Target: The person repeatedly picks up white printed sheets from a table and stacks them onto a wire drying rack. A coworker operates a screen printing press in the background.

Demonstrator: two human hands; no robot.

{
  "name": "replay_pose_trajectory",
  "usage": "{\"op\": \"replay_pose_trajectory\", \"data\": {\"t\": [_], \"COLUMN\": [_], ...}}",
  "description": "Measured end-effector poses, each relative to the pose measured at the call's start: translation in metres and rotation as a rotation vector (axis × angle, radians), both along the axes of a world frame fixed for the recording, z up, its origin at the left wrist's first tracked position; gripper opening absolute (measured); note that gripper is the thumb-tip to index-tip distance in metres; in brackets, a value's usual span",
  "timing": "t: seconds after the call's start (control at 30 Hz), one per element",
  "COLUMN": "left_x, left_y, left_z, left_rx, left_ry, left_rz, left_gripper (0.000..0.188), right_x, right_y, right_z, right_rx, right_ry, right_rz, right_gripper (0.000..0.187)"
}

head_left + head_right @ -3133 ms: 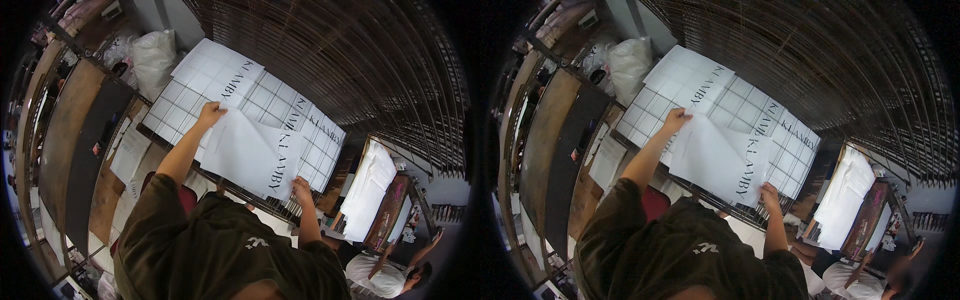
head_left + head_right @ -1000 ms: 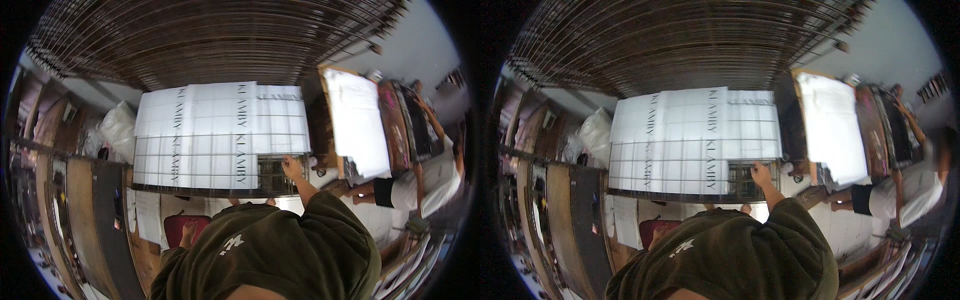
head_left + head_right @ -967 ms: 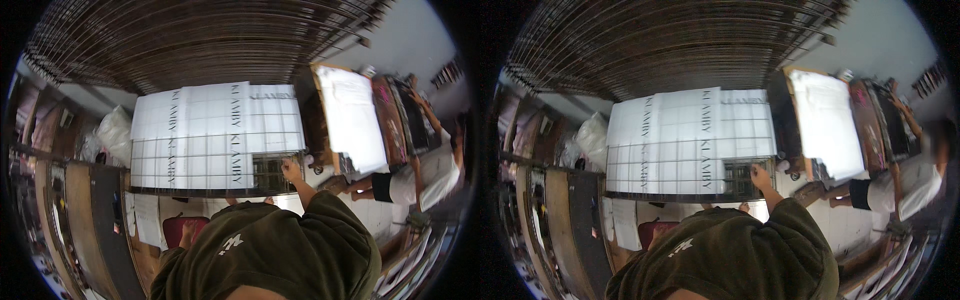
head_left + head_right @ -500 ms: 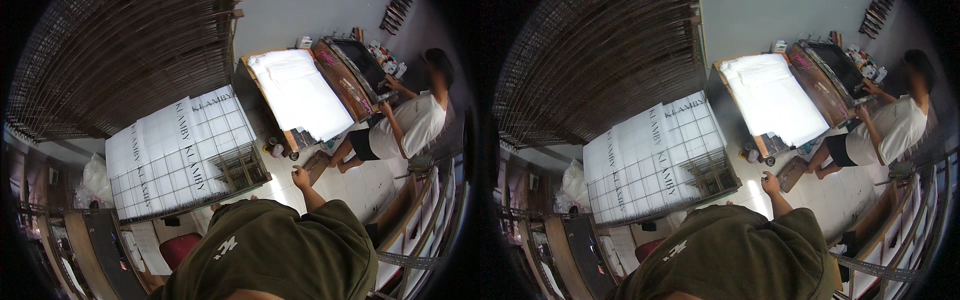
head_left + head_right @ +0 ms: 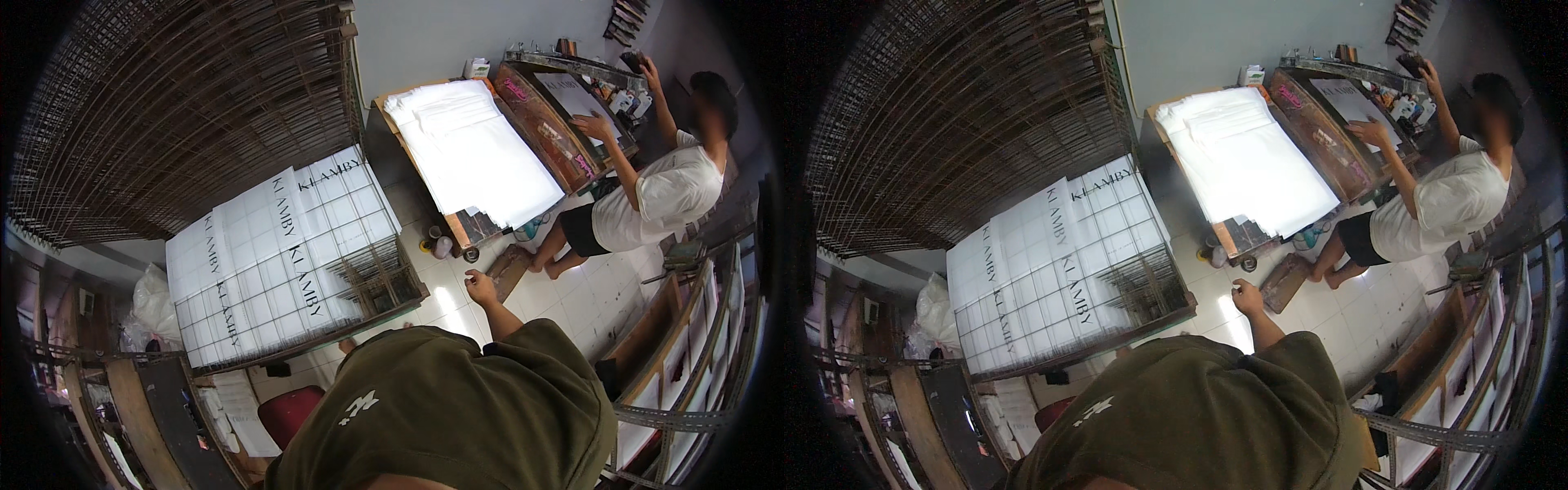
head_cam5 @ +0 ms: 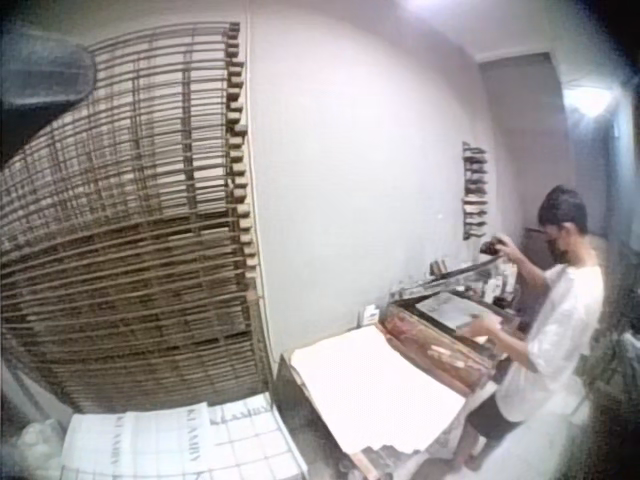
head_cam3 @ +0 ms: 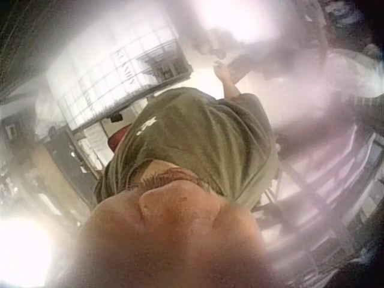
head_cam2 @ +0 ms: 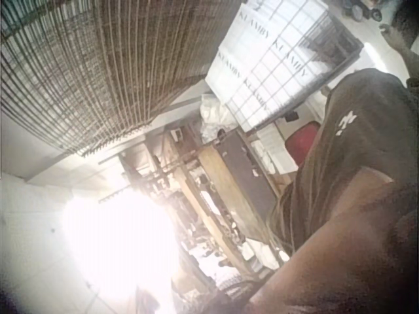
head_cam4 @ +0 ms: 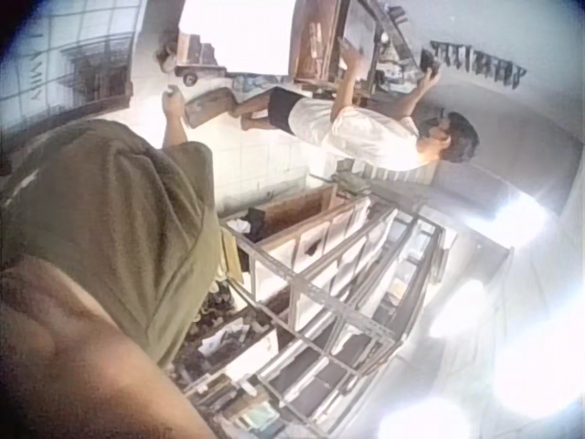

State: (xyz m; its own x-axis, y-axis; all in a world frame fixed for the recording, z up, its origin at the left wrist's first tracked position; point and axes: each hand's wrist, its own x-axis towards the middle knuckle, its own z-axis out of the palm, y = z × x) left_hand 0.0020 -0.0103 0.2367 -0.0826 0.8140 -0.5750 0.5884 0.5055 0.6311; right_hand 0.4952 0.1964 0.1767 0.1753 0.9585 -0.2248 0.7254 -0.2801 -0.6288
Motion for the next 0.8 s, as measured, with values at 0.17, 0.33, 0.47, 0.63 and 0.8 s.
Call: {"op": "replay_pose_trajectory", "data": {"t": [0.17,0.33,0.47,0.63,0.8], "left_x": [0.004,0.005,0.004,0.007,0.012], "left_y": [0.002,-0.001,-0.007,-0.016,-0.022], "left_z": [0.007,0.016,0.025,0.037,0.045], "left_rx": [0.012,0.016,0.011,0.004,0.011], "left_ry": [0.01,0.026,0.047,0.073,0.095], "left_rz": [-0.014,-0.032,-0.045,-0.043,-0.024], "left_gripper": [0.039,0.039,0.039,0.038,0.038], "right_x": [-0.005,0.019,0.058,0.094,0.082], "right_y": [0.021,0.068,0.105,0.128,0.129], "right_z": [0.003,-0.007,0.039,0.076,0.108], "right_rx": [0.154,0.497,0.454,0.477,0.365], "right_ry": [0.066,0.523,0.899,1.209,1.52], "right_rz": [-0.031,-0.301,-0.731,-0.934,-0.876], "right_gripper": [0.026,0.017,0.029,0.07,0.088]}}
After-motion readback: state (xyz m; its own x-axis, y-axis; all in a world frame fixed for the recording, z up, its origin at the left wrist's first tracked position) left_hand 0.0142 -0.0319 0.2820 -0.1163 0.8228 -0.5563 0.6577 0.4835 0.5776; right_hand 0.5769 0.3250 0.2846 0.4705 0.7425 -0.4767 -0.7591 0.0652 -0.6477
